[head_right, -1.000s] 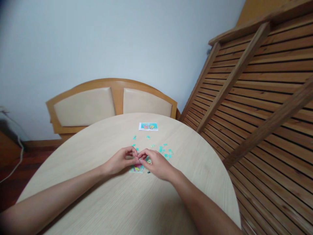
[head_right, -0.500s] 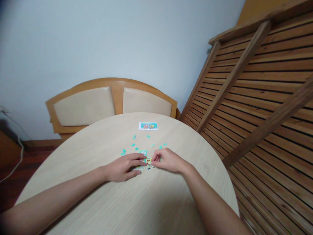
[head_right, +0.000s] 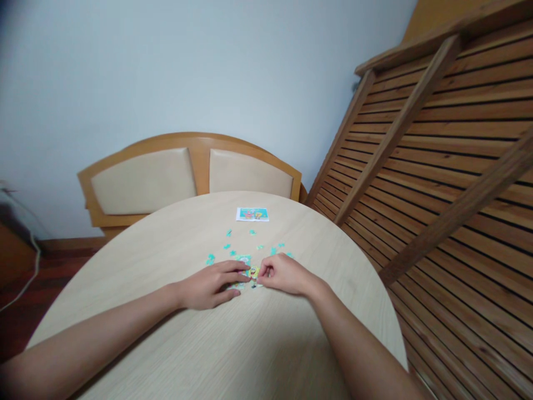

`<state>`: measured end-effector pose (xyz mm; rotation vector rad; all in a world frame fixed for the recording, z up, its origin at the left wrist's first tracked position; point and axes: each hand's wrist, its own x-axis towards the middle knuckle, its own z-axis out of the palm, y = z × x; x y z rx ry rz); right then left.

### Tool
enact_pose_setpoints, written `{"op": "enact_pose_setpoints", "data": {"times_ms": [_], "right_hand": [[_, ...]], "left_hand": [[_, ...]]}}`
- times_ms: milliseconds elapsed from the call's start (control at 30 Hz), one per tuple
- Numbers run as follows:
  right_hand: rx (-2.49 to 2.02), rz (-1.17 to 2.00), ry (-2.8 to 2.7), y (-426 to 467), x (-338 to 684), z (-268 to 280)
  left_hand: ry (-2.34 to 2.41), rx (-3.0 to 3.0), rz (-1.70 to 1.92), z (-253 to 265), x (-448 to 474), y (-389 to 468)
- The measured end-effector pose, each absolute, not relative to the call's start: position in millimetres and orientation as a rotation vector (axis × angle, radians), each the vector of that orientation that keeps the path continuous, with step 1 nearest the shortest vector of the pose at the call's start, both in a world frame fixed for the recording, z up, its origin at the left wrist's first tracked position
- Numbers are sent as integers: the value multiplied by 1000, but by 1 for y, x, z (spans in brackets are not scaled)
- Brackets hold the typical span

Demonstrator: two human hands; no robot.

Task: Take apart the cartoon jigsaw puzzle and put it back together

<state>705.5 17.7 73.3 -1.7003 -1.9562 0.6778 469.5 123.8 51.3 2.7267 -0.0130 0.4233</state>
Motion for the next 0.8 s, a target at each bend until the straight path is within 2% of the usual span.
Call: {"op": "enact_pose_setpoints", "data": {"times_ms": [500, 800], "right_hand": [[-1696, 620, -1988, 18, 708, 74], [-1806, 418, -1831, 15, 761, 78]], "left_hand": [[12, 2753, 391, 51, 469, 123], [-19, 2725, 421, 48, 468, 125]]}}
